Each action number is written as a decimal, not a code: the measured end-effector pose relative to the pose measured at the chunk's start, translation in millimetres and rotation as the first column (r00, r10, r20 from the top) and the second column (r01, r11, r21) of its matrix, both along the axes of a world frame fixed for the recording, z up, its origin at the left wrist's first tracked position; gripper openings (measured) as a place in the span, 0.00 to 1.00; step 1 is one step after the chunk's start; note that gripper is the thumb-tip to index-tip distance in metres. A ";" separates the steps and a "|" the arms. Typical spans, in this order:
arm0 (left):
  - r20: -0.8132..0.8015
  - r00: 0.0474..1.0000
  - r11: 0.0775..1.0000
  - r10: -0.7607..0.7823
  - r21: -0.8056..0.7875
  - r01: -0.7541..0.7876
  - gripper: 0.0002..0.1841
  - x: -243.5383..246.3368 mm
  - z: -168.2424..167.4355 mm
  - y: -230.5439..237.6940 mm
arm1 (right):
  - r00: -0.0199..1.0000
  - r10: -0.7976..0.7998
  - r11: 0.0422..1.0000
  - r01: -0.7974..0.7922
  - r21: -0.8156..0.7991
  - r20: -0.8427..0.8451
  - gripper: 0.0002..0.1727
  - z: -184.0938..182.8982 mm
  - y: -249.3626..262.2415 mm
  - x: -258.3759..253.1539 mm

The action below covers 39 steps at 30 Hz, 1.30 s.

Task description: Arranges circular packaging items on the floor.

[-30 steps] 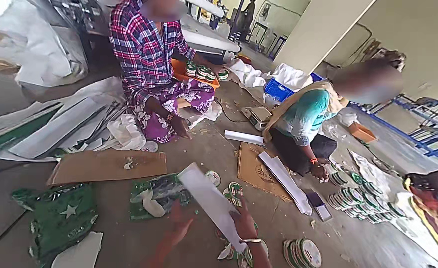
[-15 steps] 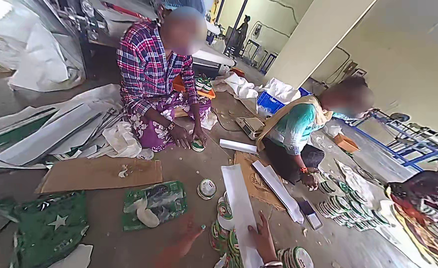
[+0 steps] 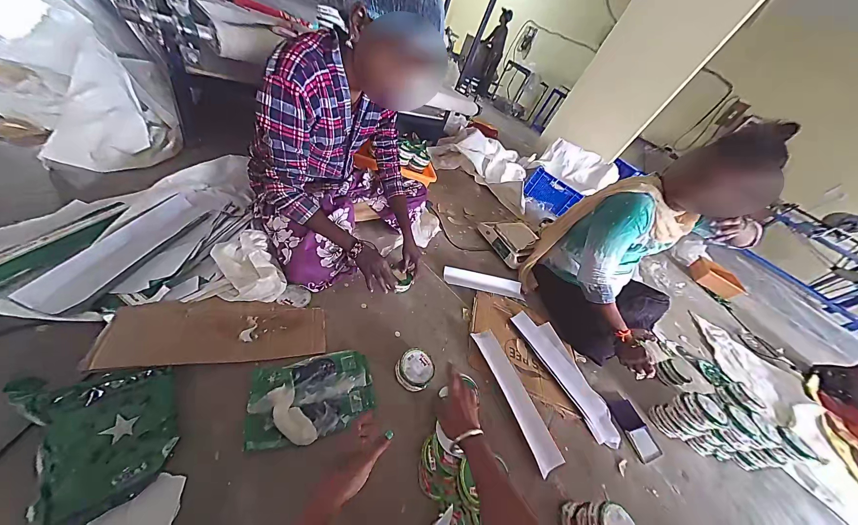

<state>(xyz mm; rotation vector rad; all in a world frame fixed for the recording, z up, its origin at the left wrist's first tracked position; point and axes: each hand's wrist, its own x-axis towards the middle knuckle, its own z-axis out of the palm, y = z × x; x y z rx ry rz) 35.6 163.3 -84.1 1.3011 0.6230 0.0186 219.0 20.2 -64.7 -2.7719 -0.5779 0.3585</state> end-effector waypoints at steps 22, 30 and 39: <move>0.035 0.992 0.990 0.119 -0.076 -0.116 0.34 18.4 4.9 24.4 | 0.998 0.060 0.987 -0.058 -0.147 0.010 0.35 -72.5 71.5 -60.7; 0.096 0.937 0.938 0.337 -0.121 -0.325 0.28 -13.0 42.3 34.9 | 0.978 -0.209 0.845 0.191 0.499 -0.020 0.39 -20.7 26.0 -94.4; 0.103 0.975 0.979 0.197 0.039 -0.202 0.28 -8.0 23.3 28.2 | 0.977 -0.215 0.966 0.212 -0.146 -0.003 0.38 -72.2 53.8 -105.2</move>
